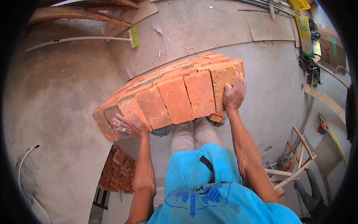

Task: The person lays bricks to form a curved structure, picking them up from buckets and positioning them by hand.

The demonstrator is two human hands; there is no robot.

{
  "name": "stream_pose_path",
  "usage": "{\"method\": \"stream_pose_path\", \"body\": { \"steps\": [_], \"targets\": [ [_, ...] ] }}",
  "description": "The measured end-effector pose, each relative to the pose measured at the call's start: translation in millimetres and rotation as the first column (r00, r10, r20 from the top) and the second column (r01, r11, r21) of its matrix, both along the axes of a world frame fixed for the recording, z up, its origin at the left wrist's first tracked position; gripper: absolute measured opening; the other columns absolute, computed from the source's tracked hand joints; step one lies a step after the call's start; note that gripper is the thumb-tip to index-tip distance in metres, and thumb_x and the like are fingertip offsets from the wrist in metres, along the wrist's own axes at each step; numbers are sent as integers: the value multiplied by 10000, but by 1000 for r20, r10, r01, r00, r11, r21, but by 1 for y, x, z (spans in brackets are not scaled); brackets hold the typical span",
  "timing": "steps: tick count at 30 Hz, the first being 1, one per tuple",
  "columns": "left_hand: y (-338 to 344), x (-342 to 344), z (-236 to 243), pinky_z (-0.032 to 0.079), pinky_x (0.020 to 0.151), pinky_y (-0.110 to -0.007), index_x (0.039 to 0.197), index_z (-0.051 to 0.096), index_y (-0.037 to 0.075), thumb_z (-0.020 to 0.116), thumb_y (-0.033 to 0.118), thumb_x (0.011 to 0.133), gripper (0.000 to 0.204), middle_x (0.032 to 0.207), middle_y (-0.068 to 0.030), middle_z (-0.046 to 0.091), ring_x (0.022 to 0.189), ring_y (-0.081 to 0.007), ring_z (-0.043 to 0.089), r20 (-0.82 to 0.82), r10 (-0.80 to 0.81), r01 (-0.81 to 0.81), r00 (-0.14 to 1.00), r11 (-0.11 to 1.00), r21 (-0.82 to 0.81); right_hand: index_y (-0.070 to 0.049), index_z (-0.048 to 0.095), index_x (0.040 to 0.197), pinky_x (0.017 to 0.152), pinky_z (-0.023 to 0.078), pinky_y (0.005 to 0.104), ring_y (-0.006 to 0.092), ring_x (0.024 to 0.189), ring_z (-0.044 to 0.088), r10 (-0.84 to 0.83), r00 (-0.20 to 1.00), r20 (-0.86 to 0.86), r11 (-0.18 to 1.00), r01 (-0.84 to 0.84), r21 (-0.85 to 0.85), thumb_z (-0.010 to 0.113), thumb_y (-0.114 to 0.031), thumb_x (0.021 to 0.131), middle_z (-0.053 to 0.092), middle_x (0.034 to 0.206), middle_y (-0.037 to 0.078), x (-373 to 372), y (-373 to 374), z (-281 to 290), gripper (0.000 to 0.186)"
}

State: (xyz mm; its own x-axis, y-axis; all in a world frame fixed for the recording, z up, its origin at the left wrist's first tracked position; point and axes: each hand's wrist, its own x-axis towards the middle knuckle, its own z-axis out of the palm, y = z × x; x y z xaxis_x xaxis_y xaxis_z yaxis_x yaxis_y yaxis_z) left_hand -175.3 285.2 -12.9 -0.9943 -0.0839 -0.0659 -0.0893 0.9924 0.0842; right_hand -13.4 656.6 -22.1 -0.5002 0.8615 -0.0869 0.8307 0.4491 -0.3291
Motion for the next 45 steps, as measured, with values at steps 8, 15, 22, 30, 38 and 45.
{"method": "stream_pose_path", "body": {
  "steps": [8, 15, 22, 30, 38, 45],
  "targets": [
    [-3, -1, 0, -24, 1266, -584, 1630, 156, 40, 300, 634, 1030, 856, 1672, -258, 111, 1574, -402, 12, 1, -20, 20, 1000, 999, -26, -57, 480, 1456, 1206, 284, 531, 392, 1431, 396, -15, 1000, 15, 999, 15, -37, 590, -232, 819, 470, 1518, 194, -1, -1, 4, 670],
    [-4, -1, 0, -1, 1265, -589, 1630, 157, 35, 286, 649, 1027, 871, 1665, -272, 120, 1571, -416, 28, 2, -20, 20, 1000, 999, -44, -55, 477, 1459, 1197, 293, 527, 398, 1439, 389, -27, 999, -25, 997, 25, -77, 561, -246, 833, 459, 1533, 206, -2, -1, 5, 660],
    [2, -3, 5, -9, 1262, -587, 1624, 156, 11, 284, 653, 1020, 891, 1660, -285, 121, 1569, -429, 21, 21, -5, 6, 1000, 1000, -30, -47, 467, 1463, 1189, 313, 516, 417, 1437, 385, -46, 999, -4, 994, 46, -104, 557, -260, 838, 446, 1544, 218, -7, -3, 9, 667],
    [-2, -2, 2, 3, 1254, -604, 1624, 162, 9, 261, 647, 1023, 882, 1661, -282, 123, 1564, -451, 22, 51, 16, -15, 999, 999, -35, -20, 440, 1474, 1154, 345, 530, 439, 1357, 437, -36, 999, 17, 995, 37, -88, 537, -280, 854, 443, 1541, 230, -5, -2, 6, 680],
    [-4, -1, 4, -6, 1249, -610, 1627, 160, 12, 318, 617, 1021, 871, 1670, -280, 111, 1563, -462, 21, 35, -7, 6, 999, 1000, 22, -11, 413, 1495, 1129, 364, 536, 448, 1331, 448, -23, 998, 57, 997, 27, -78, 485, -322, 904, 449, 1529, 233, -4, -4, 6, 672],
    [-10, 1, 1, -16, 1242, -621, 1625, 167, 5, 401, 567, 1017, 861, 1670, -287, 105, 1560, -476, 13, 2, -49, 49, 999, 998, 29, 0, 456, 1446, 1094, 387, 530, 444, 1276, 491, 7, 1000, -20, 1000, -7, -26, 501, -335, 905, 529, 1430, 239, 1, -4, 2, 638]
  ]
}}
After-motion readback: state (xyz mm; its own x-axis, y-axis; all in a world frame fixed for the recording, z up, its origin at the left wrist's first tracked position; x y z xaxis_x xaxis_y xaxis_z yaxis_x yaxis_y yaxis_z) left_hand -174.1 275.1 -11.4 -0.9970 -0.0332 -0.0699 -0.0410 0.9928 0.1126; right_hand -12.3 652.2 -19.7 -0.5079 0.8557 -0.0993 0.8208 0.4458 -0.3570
